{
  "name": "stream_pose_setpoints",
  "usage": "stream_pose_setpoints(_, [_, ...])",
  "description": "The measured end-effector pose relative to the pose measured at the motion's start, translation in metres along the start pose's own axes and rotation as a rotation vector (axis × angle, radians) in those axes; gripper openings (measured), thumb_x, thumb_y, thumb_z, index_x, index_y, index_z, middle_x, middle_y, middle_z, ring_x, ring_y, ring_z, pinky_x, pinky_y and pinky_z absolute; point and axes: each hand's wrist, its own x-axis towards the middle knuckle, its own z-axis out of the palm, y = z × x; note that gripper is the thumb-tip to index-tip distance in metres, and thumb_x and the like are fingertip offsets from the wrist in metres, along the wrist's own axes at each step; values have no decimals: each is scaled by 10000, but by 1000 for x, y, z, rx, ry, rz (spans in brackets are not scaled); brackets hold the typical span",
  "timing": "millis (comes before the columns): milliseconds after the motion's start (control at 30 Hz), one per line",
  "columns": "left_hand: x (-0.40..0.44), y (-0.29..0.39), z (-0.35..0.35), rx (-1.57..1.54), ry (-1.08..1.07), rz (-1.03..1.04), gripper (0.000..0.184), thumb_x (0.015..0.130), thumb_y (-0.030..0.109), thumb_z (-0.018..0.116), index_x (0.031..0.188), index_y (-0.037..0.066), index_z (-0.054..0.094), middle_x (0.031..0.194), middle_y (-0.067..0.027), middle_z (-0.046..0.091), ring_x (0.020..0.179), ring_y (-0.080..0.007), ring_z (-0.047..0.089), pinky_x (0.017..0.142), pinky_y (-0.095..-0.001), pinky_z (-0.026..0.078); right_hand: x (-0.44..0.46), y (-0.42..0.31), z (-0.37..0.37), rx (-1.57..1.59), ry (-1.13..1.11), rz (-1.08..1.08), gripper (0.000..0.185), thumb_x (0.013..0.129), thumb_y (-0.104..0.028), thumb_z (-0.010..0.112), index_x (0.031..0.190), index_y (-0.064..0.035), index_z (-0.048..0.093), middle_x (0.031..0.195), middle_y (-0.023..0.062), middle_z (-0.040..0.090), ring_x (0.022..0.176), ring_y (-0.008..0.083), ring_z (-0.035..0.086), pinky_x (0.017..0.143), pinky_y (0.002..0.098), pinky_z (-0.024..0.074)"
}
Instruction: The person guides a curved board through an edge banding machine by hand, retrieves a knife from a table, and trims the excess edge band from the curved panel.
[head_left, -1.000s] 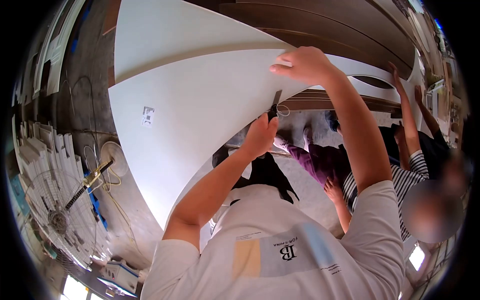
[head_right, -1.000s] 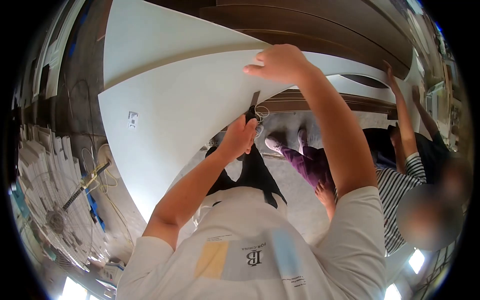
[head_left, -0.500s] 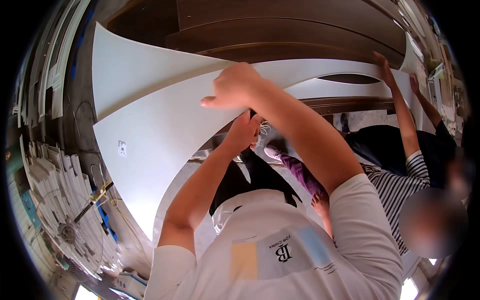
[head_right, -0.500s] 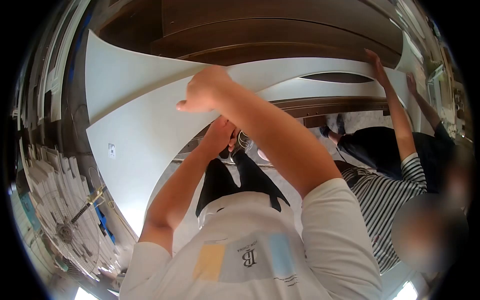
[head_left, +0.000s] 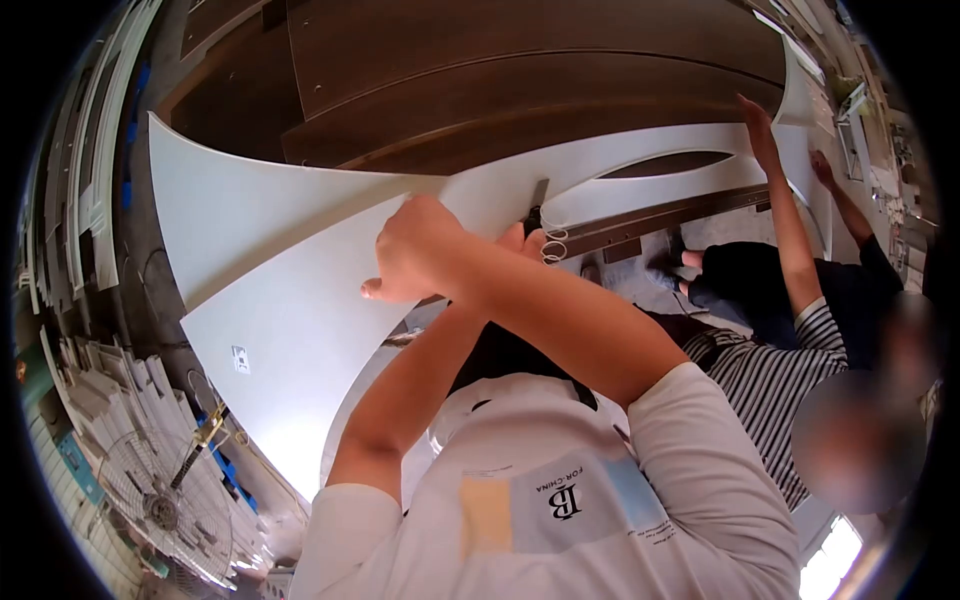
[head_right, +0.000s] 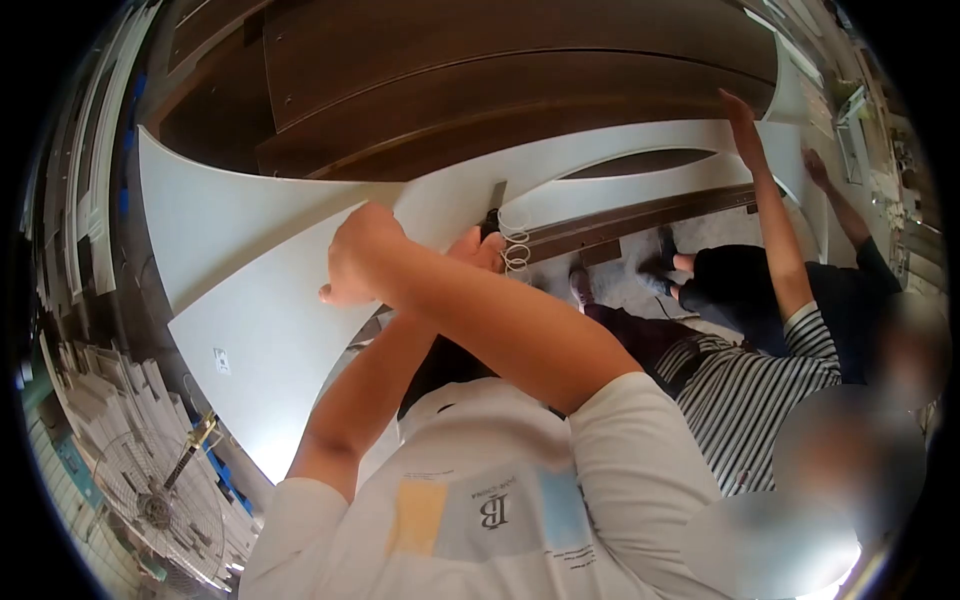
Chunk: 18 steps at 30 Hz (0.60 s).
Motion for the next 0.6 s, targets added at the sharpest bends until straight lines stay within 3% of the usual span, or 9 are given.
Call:
stream_pose_setpoints(67, [14, 17, 8, -105, -63, -47, 299, 1081, 329, 558, 934, 71, 522, 722, -22, 546, 567, -136, 526, 522, -341, 440, 0, 3, -1, -6, 23, -18, 666, 1009, -622, 479, 863, -67, 816, 828, 98, 758, 938, 323, 709, 858, 427, 545])
stream_pose_setpoints(167, [5, 58, 9, -363, -125, -176, 259, 1081, 300, 531, 977, 64, 511, 727, -29, 543, 551, -144, 523, 500, -342, 451, 3, 7, 0, 43, 25, -35, 670, 1008, -621, 481, 852, -60, 813, 812, 97, 754, 936, 330, 702, 901, 422, 530])
stream_pose_setpoints(433, [23, 98, 7, -429, -257, -257, 246, 1080, 295, 534, 1040, 54, 505, 726, -52, 546, 556, -159, 551, 484, -338, 473, -1, 25, -9, 46, -12, -66, 640, 1017, -589, 489, 853, -59, 807, 797, 74, 752, 936, 320, 687, 959, 429, 515])
stream_pose_setpoints(533, [18, 87, 3, -430, -279, -254, 247, 1094, 293, 526, 1047, 50, 529, 744, -54, 568, 573, -163, 567, 495, -336, 480, -5, 31, 7, 36, 43, -89, 594, 1015, -557, 520, 879, -53, 805, 1031, 88, 784, 1000, 312, 702, 964, 439, 517])
stream_pose_setpoints(600, [28, 67, 11, -352, -234, -155, 243, 1100, 283, 518, 1051, 47, 547, 753, -55, 584, 578, -165, 576, 501, -333, 484, -14, 50, 12, 88, 86, -51, 548, 1011, -532, 541, 940, -56, 804, 1250, 76, 732, 1068, 301, 701, 967, 441, 520])
